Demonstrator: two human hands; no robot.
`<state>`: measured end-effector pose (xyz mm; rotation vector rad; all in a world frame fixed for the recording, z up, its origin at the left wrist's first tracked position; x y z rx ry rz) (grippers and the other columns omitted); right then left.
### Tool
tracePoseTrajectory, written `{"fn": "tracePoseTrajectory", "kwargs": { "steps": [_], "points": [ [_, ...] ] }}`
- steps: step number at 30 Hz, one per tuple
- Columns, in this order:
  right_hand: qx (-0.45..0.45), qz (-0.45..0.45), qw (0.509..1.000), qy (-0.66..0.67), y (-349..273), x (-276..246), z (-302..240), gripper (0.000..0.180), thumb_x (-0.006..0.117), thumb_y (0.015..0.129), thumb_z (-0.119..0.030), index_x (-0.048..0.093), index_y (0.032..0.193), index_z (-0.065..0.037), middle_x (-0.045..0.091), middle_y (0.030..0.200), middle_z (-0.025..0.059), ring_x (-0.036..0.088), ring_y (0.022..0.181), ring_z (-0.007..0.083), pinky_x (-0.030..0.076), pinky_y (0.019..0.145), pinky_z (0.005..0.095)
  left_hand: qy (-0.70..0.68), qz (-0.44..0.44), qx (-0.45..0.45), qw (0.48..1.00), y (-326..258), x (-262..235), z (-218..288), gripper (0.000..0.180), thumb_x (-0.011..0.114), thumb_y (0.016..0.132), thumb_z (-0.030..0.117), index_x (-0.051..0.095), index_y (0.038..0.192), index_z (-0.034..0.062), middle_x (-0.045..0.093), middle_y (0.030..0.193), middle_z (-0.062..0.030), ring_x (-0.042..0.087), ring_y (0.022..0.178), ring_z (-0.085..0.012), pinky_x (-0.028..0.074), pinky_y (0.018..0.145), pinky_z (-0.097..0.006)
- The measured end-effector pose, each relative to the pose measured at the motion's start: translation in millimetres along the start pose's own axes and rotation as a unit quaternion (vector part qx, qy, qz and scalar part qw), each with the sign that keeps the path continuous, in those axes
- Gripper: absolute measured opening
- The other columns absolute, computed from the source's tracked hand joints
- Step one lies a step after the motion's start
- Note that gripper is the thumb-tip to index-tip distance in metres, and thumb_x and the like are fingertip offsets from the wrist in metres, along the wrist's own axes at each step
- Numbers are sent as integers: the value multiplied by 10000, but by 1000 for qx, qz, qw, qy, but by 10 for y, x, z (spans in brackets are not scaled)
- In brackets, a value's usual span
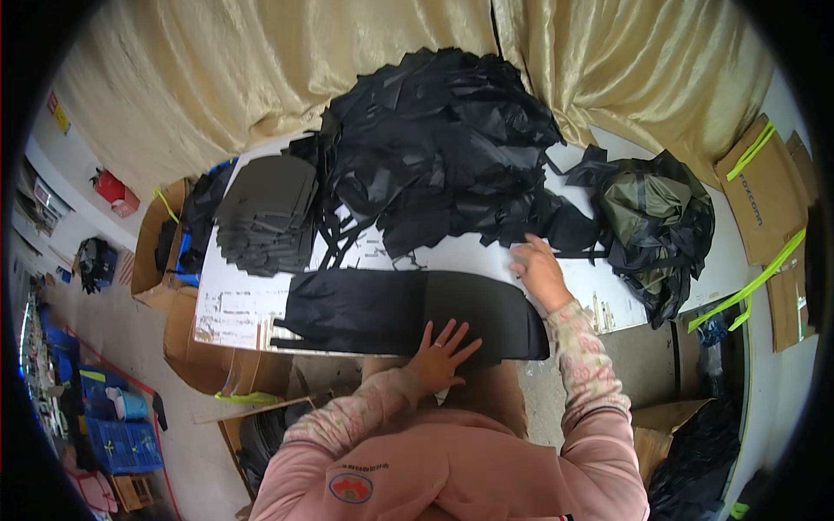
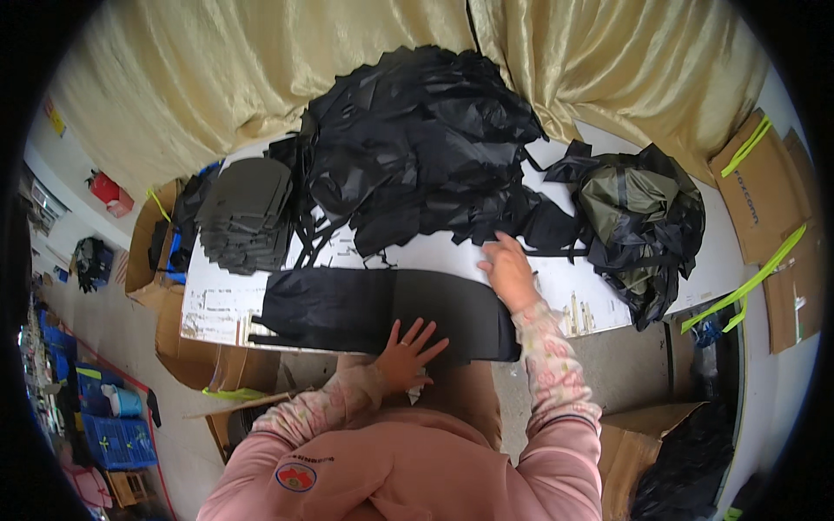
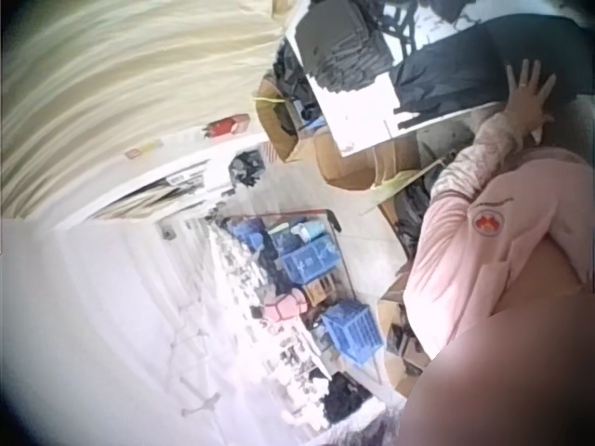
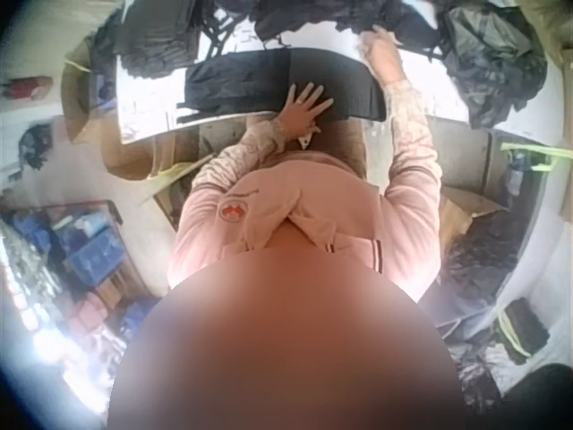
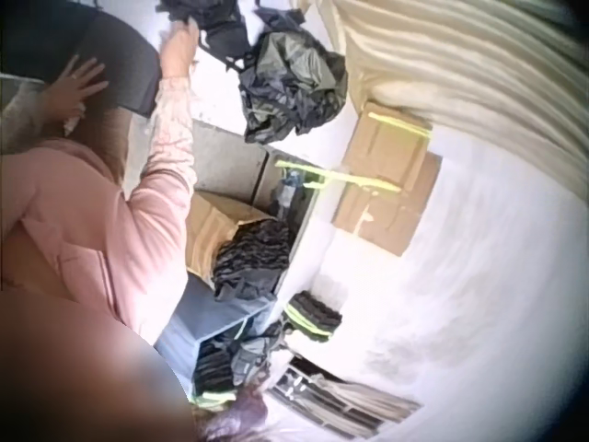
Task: Sorting and organizing black fabric panels and straps on a workbench into boxes.
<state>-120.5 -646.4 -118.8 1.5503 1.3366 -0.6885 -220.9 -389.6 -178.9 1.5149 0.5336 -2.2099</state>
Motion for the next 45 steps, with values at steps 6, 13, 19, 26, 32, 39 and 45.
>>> {"fn": "tracePoseTrajectory", "kwargs": {
  "steps": [6, 13, 19, 26, 32, 39, 45],
  "points": [
    [-57, -33, 991, -119, 893, 476, 87, 294, 694, 769, -165, 667, 1045, -68, 424, 1407, 138, 327, 1345, 325, 273, 1089, 496, -14, 29, 26, 999, 81, 91, 19, 907, 703, 773, 445, 206, 1504, 244, 133, 1558, -171, 95, 1439, -388, 93, 1071, -678],
    [-186, 163, 960, 132, 1499, -709, -1018, 83, 674, 781, -84, 683, 854, -46, 641, 814, 98, 610, 845, 253, 458, 766, 358, -251, 199, 0, 947, -61, -403, -274, 846, 742, 779, 257, 271, 1465, 105, 210, 1513, -222, 210, 1405, -384, 222, 1116, -493],
    [-232, 68, 899, 366, 1626, -1969, -1812, 333, 663, 801, 15, 620, 1120, -68, 424, 719, -74, 388, 651, 21, 383, 599, 181, -451, 435, -30, 779, 184, -1545, -828, 747, 697, 774, -4, 298, 1405, 22, 376, 1416, -136, 459, 1252, -280, 352, 1056, -388],
    [-300, 41, 885, 354, 1498, -2490, -2439, 424, 688, 780, -13, 577, 1186, -65, 425, 719, -38, 416, 624, 53, 398, 586, 208, -458, 391, 133, 787, 281, -2693, -625, 838, 714, 782, 39, 206, 1449, 39, 370, 1417, -166, 378, 1317, -257, 262, 1110, -379],
    [-355, 135, 916, 131, 1337, -2476, -2785, 217, 715, 757, -94, 635, 931, 9, 551, 712, 129, 559, 646, 263, 468, 626, 363, -562, 391, 159, 711, 293, -2871, -253, 581, 704, 816, 27, 393, 1307, 12, 529, 1254, -91, 532, 1120, -155, 414, 987, -322],
    [-352, 200, 913, 48, 1158, -2587, -2831, 192, 712, 770, -110, 622, 869, 28, 575, 800, 159, 575, 749, 332, 456, 674, 377, -626, 208, 82, 747, -78, -2686, -560, 288, 728, 805, 47, 624, 1066, -17, 661, 990, -32, 604, 908, -107, 499, 818, -278],
    [-172, 152, 962, 147, 1216, -2689, -1447, 241, 638, 859, -61, 412, 781, -33, 334, 730, -9, 326, 679, 95, 303, 594, 236, -581, 2, 106, 807, -491, -2512, -853, 405, 717, 821, 46, 564, 1181, -59, 650, 1115, -78, 588, 1017, -114, 483, 899, -285]
  ]
}}
Point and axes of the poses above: each hand's wrist, its own y-axis towards the middle knuckle, its own x-axis out of the palm, z = x × y, the point moved 3 cm from there along y, towards the middle knuckle
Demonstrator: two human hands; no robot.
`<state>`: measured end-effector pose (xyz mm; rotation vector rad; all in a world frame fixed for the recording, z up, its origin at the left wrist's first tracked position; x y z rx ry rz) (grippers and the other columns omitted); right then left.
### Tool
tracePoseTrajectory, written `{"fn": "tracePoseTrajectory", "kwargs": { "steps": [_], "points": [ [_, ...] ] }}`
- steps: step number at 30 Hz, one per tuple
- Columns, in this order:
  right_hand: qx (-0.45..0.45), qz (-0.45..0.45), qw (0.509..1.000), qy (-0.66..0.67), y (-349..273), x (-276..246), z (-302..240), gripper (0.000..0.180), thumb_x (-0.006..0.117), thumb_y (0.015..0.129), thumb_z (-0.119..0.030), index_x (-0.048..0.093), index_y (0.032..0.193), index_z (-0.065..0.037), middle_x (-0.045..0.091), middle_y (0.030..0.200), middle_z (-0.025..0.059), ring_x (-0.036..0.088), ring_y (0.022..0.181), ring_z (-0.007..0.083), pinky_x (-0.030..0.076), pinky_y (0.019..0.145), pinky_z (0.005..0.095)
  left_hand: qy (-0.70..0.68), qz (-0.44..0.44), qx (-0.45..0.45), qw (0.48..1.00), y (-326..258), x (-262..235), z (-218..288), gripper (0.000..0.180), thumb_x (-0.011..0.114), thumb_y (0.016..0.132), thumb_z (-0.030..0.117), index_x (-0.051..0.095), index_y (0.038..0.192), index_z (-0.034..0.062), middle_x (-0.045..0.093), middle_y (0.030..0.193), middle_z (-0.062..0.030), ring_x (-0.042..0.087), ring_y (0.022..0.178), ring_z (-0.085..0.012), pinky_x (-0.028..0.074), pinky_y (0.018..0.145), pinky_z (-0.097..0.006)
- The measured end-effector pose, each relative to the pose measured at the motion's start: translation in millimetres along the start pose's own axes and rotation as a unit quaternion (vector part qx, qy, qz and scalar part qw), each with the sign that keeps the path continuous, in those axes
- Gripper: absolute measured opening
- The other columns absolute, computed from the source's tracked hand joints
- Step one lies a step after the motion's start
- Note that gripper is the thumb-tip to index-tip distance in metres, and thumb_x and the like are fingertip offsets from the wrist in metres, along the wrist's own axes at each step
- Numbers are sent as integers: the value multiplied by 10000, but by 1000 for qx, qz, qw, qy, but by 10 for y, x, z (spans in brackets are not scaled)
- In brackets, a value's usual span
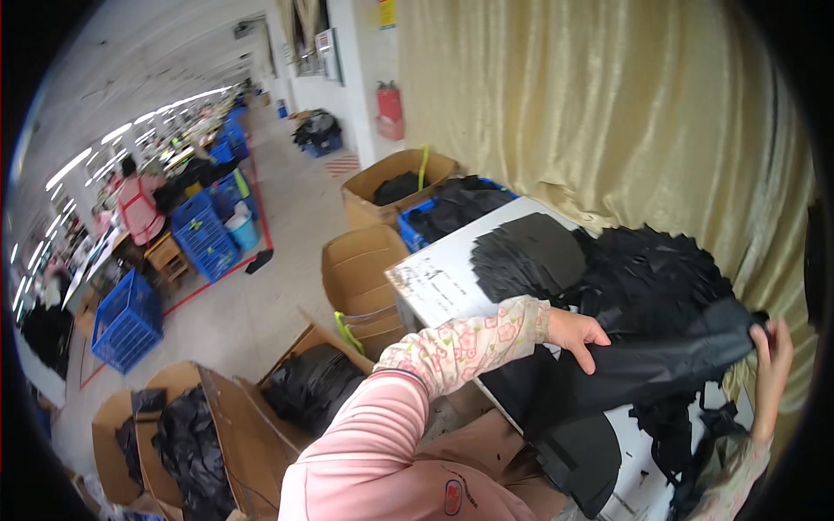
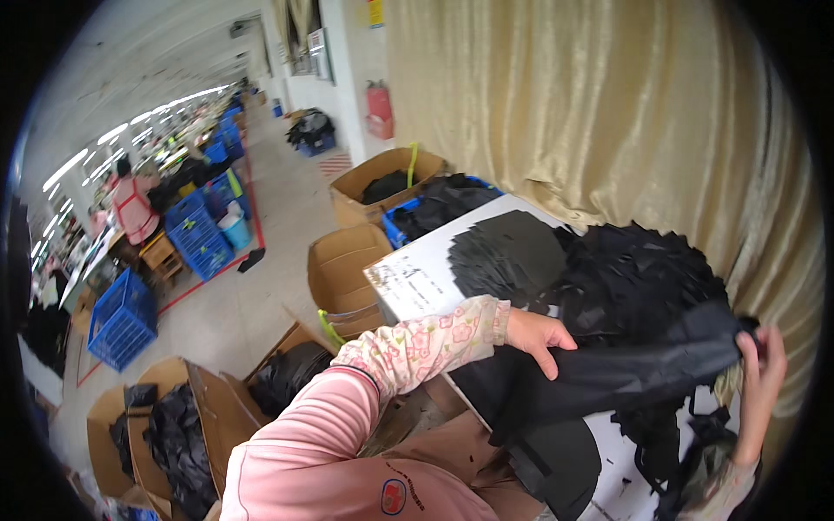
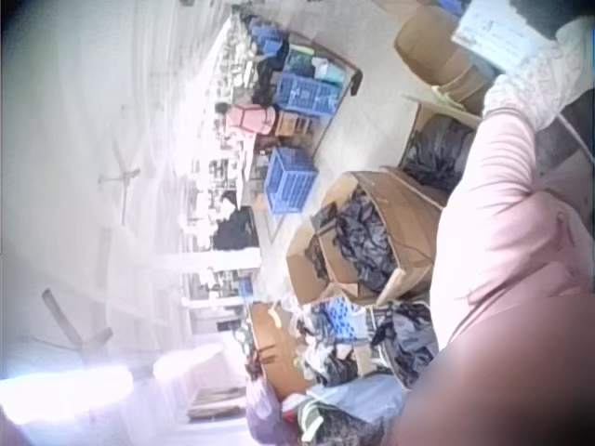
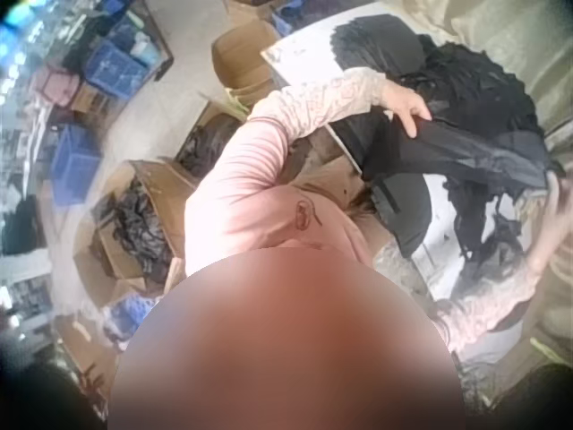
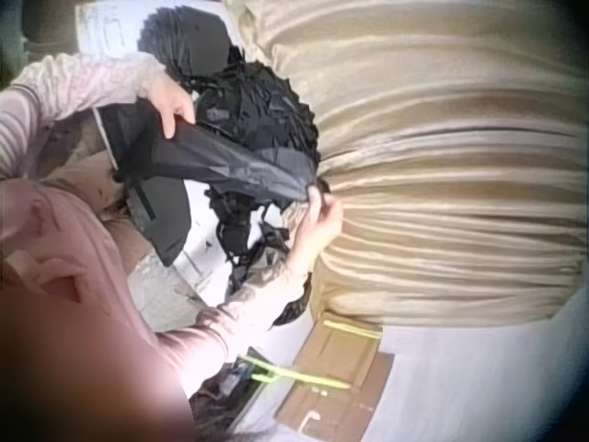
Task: Sorting and organizing black fabric panels and straps on a workbench into boxes.
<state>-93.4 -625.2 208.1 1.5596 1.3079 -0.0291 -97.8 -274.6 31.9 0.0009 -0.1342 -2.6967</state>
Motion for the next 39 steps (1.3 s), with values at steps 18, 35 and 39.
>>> {"fn": "tracePoseTrajectory", "kwargs": {
  "steps": [18, 35, 39],
  "points": [
    [17, -149, 979, -136, -2651, 850, 397, 130, 724, 710, -77, 638, 795, -31, 581, 779, 117, 556, 774, 327, 437, 703, 406, 645, 387, -16, 658, -1541, -234, -714, 169, 635, 737, -29, 675, 863, 77, 658, 899, -68, 623, 877, -277, 451, 818, -383],
    [-6, -433, 898, -82, -3382, 1873, 78, 822, 683, 779, -388, 323, 1435, -49, 295, 1504, 125, 243, 1405, 304, 206, 1145, 461, 598, 347, -102, 715, -1711, -37, -1844, 324, 574, 710, -86, 677, 973, 73, 657, 966, -108, 606, 920, -321, 467, 849, -409],
    [-12, -443, 891, -95, -3428, 1907, 129, 853, 683, 771, -416, 308, 1444, -51, 283, 1512, 127, 243, 1407, 305, 193, 1146, 472, 624, 373, -121, 676, -2116, -294, -1775, 346, 561, 684, -107, 672, 963, 64, 654, 958, -104, 608, 893, -322, 468, 853, -420]
  ]
}}
Point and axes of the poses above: each hand's wrist, its own y-axis towards the middle knuckle, its own x-axis out of the palm, z = x × y, the point moved 3 cm from there along y, towards the middle knuckle
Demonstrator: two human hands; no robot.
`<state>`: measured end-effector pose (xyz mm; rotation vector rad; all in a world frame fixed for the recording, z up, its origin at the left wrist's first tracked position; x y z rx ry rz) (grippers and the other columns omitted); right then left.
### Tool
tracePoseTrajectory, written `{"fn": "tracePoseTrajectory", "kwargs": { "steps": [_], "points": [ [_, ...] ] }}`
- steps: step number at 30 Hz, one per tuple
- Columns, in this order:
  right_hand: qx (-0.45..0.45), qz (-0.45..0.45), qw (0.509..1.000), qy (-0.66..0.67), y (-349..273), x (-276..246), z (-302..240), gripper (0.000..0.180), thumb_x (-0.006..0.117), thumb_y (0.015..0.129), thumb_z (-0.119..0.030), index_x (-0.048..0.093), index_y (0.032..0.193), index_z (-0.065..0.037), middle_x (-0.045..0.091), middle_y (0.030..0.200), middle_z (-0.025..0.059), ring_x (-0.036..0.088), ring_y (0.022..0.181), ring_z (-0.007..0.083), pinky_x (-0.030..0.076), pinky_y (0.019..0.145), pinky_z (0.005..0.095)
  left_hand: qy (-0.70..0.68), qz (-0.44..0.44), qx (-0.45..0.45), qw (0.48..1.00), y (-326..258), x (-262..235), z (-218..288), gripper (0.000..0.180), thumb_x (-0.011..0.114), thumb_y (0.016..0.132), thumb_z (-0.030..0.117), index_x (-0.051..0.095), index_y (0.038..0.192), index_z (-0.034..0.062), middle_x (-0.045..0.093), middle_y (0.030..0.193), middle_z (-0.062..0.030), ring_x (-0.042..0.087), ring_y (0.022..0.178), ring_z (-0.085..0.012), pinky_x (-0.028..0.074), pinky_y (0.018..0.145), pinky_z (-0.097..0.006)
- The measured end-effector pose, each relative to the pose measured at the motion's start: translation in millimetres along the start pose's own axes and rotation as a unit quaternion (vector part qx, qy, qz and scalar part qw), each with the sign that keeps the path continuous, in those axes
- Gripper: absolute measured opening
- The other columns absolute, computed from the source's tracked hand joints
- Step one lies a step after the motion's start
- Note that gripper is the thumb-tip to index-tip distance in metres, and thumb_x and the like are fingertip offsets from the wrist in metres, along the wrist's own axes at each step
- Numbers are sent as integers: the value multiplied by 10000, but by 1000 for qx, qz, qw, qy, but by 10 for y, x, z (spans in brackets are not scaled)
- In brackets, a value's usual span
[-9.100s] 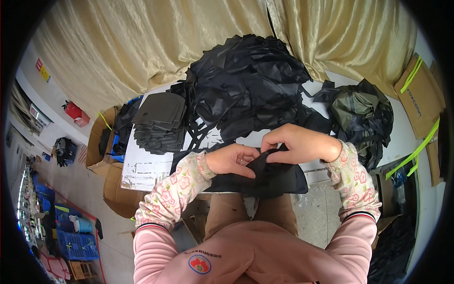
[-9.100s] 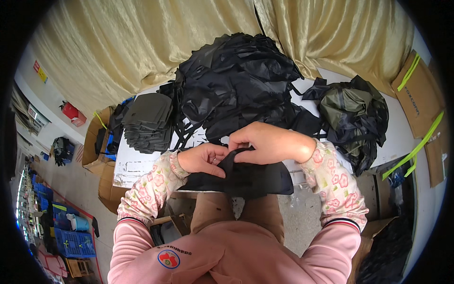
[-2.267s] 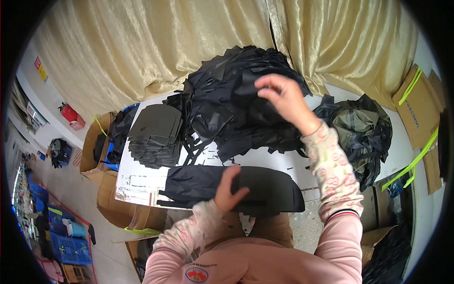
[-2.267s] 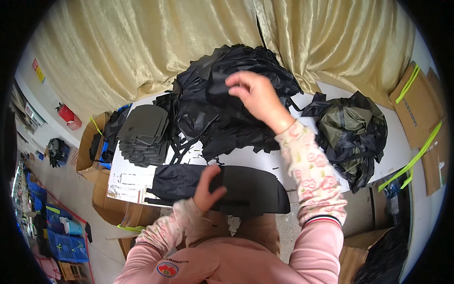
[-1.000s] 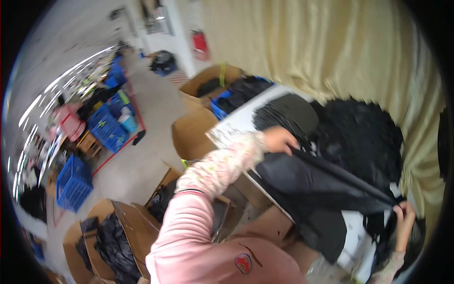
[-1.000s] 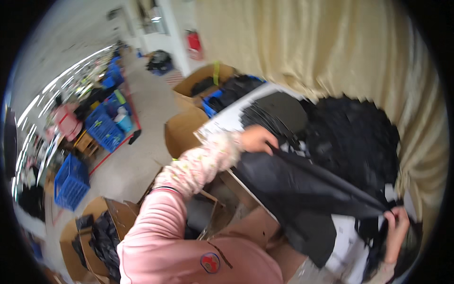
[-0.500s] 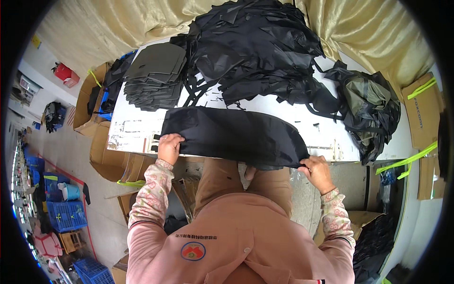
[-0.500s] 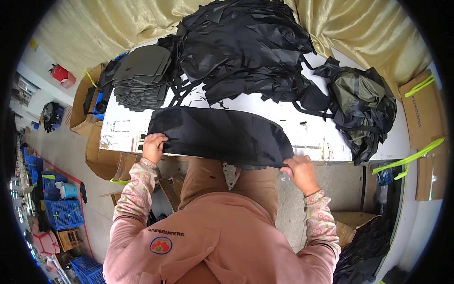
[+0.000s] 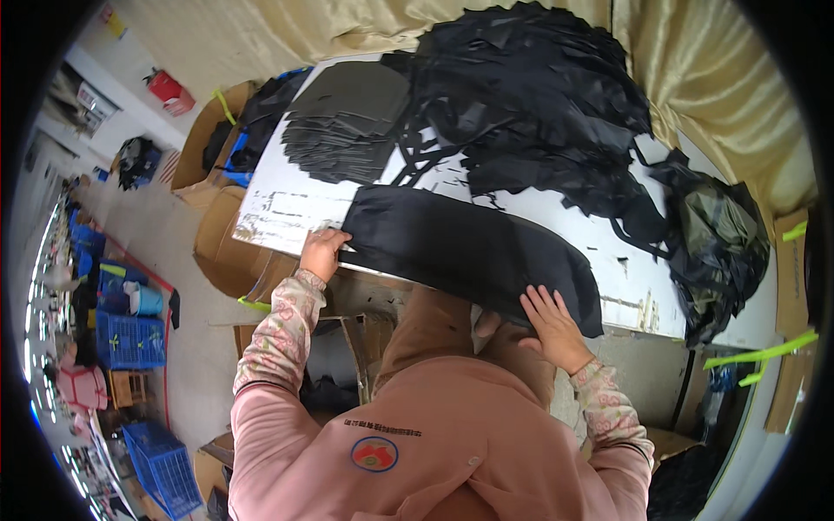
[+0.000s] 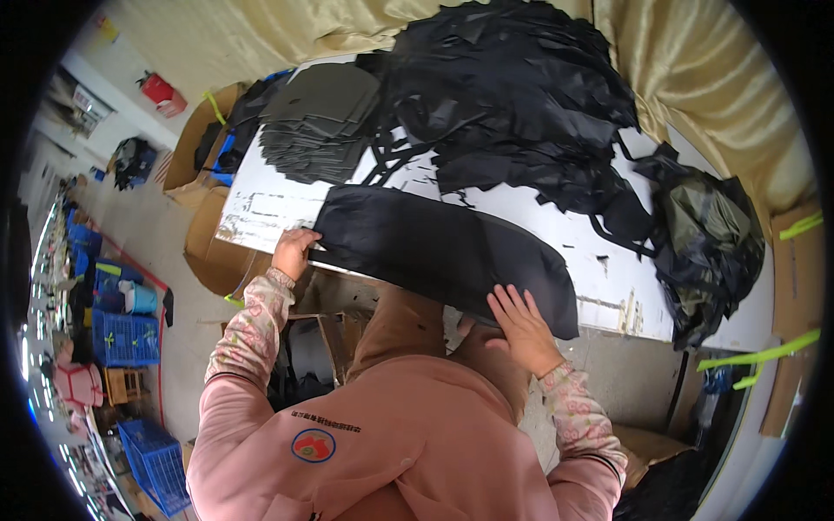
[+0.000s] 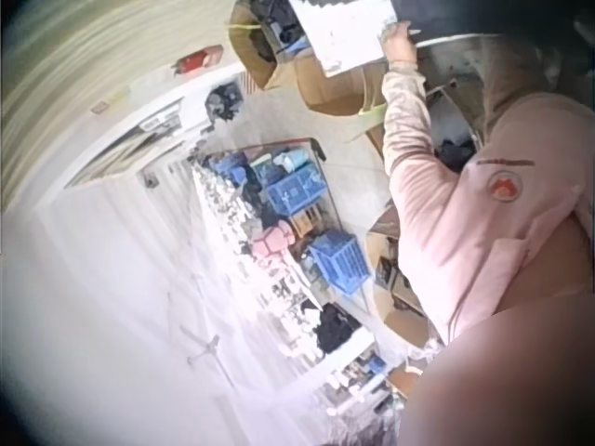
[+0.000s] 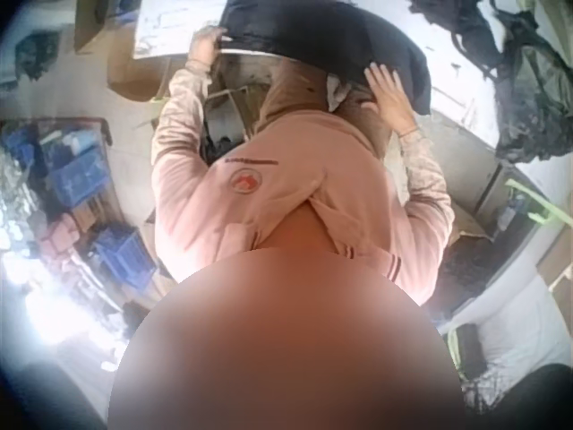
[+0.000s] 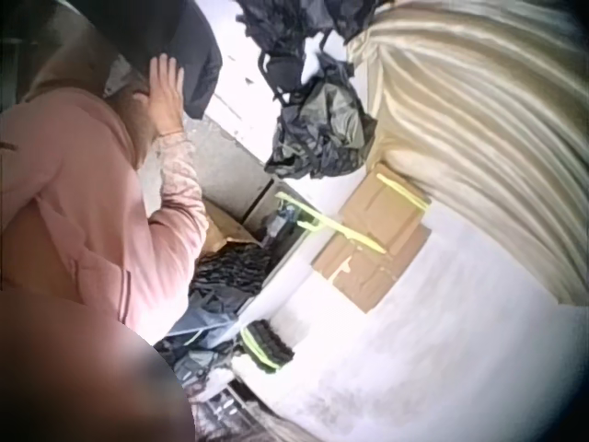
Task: Sorting and organizing black fabric panels and straps on a workbench into boxes.
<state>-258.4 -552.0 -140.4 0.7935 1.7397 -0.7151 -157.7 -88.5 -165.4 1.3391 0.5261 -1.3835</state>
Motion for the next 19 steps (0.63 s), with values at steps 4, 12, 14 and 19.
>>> {"fn": "tracePoseTrajectory", "kwargs": {
  "steps": [4, 12, 14, 19],
  "points": [
    [5, -20, 1000, 14, 129, -249, -66, 768, 703, 786, -349, 376, 1406, -35, 362, 1469, 142, 275, 1391, 339, 218, 1135, 483, 24, 61, 31, 997, 162, -338, 70, 319, 574, 682, -81, 667, 953, 60, 656, 993, -108, 624, 922, -311, 486, 900, -405],
    [-105, 128, 789, 592, 1689, -684, -703, 647, 626, 874, -31, 294, 1429, -11, 517, 1295, 175, 497, 1223, 236, 399, 996, 310, -97, 66, 309, 944, 923, -654, 1505, 353, 587, 778, 34, 621, 1129, 27, 579, 1217, -152, 596, 1088, -309, 501, 923, -371],
    [-101, 94, 731, 669, 1908, -596, -706, 611, 601, 888, -14, 306, 1424, -14, 546, 1243, 154, 526, 1181, 216, 416, 974, 288, -188, -29, 270, 944, 1085, -652, 1579, 408, 617, 761, 78, 595, 1169, 59, 509, 1299, -152, 536, 1178, -289, 454, 978, -401],
    [83, -80, 713, 692, 1879, -458, -619, 560, 542, 930, -9, 319, 1440, -67, 467, 1344, 120, 501, 1212, 178, 400, 1006, 291, 45, 138, 104, 984, 1778, -1106, 668, 609, 615, 620, 49, 548, 1220, 125, 450, 1308, -166, 351, 1290, -421, 279, 1061, -570]
  ]
}}
Point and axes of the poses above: each hand's wrist, its own y-axis towards the middle knuckle, its own x-axis out of the palm, z = x × y, the point moved 3 cm from there along y, towards the middle knuckle
